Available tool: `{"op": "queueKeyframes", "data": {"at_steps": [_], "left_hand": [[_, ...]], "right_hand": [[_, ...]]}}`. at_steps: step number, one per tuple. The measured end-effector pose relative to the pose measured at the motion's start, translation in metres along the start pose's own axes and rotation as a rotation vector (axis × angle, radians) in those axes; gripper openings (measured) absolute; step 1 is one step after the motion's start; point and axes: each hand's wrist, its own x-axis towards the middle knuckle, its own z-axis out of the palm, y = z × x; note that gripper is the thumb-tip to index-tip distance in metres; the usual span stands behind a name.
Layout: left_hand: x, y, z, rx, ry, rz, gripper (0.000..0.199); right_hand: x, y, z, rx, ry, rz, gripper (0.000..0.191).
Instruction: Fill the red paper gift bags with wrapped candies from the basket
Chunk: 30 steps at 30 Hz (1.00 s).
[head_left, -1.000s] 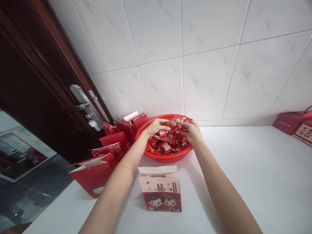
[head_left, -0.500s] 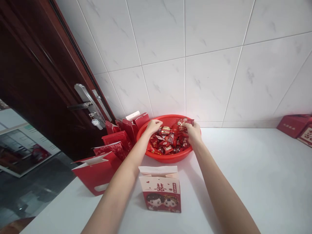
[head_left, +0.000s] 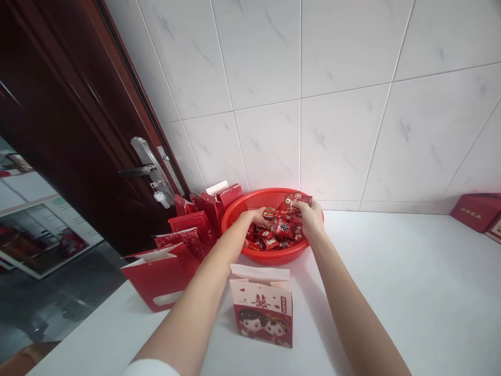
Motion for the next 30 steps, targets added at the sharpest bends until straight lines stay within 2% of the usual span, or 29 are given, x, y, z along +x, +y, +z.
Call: {"op": "queueKeyframes", "data": {"at_steps": [4, 10, 15, 20, 25, 28, 30], "left_hand": [[0.001, 0.001, -0.003, -0.046, -0.081, -0.011, 0.063], [-0.003, 0.004, -0.002, -0.175, -0.142, -0.036, 0.043], [-0.004, 0.019, 0.004, -0.291, -0.096, 0.008, 0.04], [-0.008, 0.032, 0.005, -0.421, -0.047, 0.082, 0.028], [-0.016, 0.043, 0.002, -0.618, -0.073, 0.126, 0.015], [-0.018, 0.052, 0.001, -0.706, -0.129, 0.129, 0.003], [-0.018, 0.055, 0.001, -0.739, -0.159, 0.122, 0.006]], "right_hand": [[-0.003, -0.003, 0.002, 0.005, -0.001, 0.016, 0.017], [0.0, -0.001, 0.001, 0.013, -0.023, 0.001, 0.018], [0.002, 0.003, -0.001, 0.022, -0.048, 0.003, 0.017], [0.003, 0.002, -0.002, 0.046, -0.089, 0.03, 0.016], [0.004, 0.002, -0.002, 0.088, -0.115, 0.048, 0.017], [0.007, 0.003, -0.002, 0.131, -0.063, 0.023, 0.018], [0.009, 0.004, -0.002, 0.146, -0.041, 0.023, 0.016]]}}
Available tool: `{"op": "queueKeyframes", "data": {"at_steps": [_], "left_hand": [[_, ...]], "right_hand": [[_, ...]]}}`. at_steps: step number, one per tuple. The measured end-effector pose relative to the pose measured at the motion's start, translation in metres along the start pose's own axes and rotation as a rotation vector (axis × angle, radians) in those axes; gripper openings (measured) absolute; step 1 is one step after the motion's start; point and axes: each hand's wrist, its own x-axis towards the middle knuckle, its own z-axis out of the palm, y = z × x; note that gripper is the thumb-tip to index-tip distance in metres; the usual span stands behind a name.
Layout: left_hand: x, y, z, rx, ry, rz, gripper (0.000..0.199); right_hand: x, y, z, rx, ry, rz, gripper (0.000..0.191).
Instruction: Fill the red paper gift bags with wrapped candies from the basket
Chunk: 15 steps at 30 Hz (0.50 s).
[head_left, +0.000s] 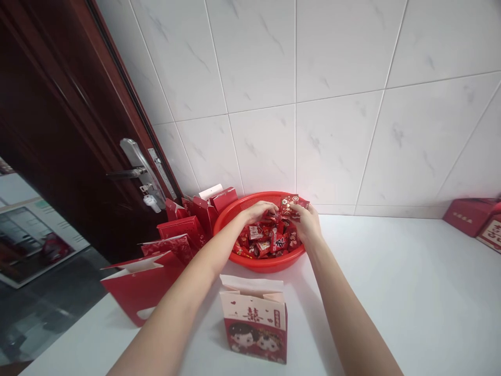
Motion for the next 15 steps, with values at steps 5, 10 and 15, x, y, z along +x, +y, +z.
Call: {"op": "queueKeyframes", "data": {"at_steps": [5, 10, 15], "left_hand": [[-0.003, 0.004, -0.004, -0.079, 0.017, 0.012, 0.015], [-0.007, 0.01, -0.007, -0.244, 0.047, 0.065, 0.036], [-0.011, 0.015, -0.004, -0.289, 0.037, 0.188, 0.037]], "right_hand": [[0.003, 0.002, -0.001, 0.003, 0.007, -0.013, 0.015], [0.0, -0.001, 0.001, 0.011, 0.019, 0.009, 0.015], [-0.003, -0.005, 0.001, -0.008, -0.045, 0.068, 0.013]]}}
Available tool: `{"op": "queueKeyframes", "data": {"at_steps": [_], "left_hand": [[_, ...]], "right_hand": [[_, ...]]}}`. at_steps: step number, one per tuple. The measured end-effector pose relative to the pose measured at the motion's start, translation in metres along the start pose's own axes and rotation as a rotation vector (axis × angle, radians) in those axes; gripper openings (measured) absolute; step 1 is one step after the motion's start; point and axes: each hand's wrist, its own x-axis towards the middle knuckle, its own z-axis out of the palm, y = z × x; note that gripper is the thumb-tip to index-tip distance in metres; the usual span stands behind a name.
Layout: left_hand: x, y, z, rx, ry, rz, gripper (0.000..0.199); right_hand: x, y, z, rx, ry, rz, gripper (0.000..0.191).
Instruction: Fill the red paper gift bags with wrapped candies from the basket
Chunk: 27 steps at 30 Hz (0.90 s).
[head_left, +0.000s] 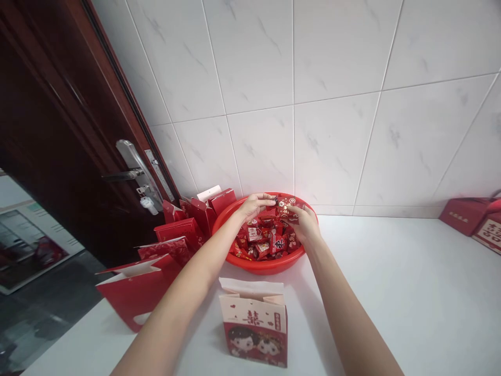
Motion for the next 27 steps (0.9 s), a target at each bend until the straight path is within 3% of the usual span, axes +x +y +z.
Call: {"op": "queueKeyframes", "data": {"at_steps": [7, 10, 15, 24, 27], "left_hand": [[-0.0061, 0.0019, 0.0088, -0.021, -0.155, -0.032, 0.027], [-0.0059, 0.0017, 0.0079, -0.017, -0.123, -0.03, 0.021], [-0.0078, 0.0019, 0.0048, -0.006, -0.131, -0.066, 0.053], [-0.0047, -0.0034, 0.0039, 0.092, -0.169, 0.068, 0.058], [-0.0032, -0.0047, 0.0013, 0.102, -0.113, 0.1, 0.059]], "right_hand": [[0.0027, -0.0002, -0.0014, 0.005, -0.054, 0.042, 0.017], [0.004, -0.0003, -0.0016, 0.02, -0.043, 0.042, 0.015], [0.0052, -0.0006, -0.0012, 0.034, -0.007, 0.032, 0.016], [0.0031, -0.0004, -0.0011, 0.016, 0.002, 0.018, 0.016], [0.004, 0.0006, -0.0012, 0.026, 0.009, 0.005, 0.018]]}}
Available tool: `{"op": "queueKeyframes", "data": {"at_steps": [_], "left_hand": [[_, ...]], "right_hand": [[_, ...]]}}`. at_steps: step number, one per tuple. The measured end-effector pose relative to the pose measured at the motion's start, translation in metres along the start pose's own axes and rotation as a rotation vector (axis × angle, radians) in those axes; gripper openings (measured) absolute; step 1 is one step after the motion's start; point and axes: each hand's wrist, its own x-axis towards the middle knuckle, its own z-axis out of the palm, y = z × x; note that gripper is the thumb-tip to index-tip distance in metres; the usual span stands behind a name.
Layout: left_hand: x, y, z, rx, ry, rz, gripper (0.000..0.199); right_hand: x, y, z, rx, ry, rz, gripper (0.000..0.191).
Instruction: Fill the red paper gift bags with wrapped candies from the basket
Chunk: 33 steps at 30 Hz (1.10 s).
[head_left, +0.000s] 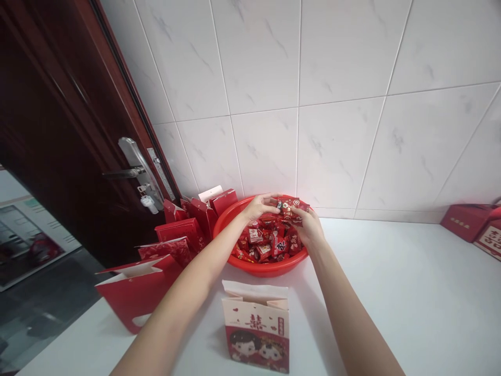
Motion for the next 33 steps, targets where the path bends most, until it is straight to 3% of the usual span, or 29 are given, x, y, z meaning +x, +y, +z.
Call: {"op": "queueKeyframes", "data": {"at_steps": [4, 11, 17, 25, 29, 33], "left_hand": [[0.001, -0.0012, -0.0023, -0.024, 0.084, 0.008, 0.064], [-0.001, 0.0002, 0.0009, -0.102, 0.032, 0.019, 0.056], [-0.0044, 0.0056, 0.0026, -0.123, -0.059, -0.053, 0.047], [-0.0051, 0.0085, 0.0072, -0.076, 0.001, -0.064, 0.04], [-0.005, 0.0077, 0.0073, -0.051, 0.023, -0.031, 0.039], [-0.0045, 0.0072, 0.0062, -0.023, 0.044, -0.031, 0.036]], "right_hand": [[0.0018, 0.0009, -0.0007, 0.017, 0.031, -0.02, 0.019], [0.0029, 0.0022, -0.0025, 0.032, 0.0, -0.014, 0.02], [0.0017, 0.0027, -0.0041, -0.034, -0.037, -0.023, 0.023], [-0.0027, 0.0008, -0.0023, -0.061, -0.068, -0.017, 0.023], [-0.0027, -0.0021, 0.0026, 0.003, 0.008, 0.024, 0.01], [-0.0007, -0.0035, 0.004, 0.043, 0.073, 0.058, 0.009]]}}
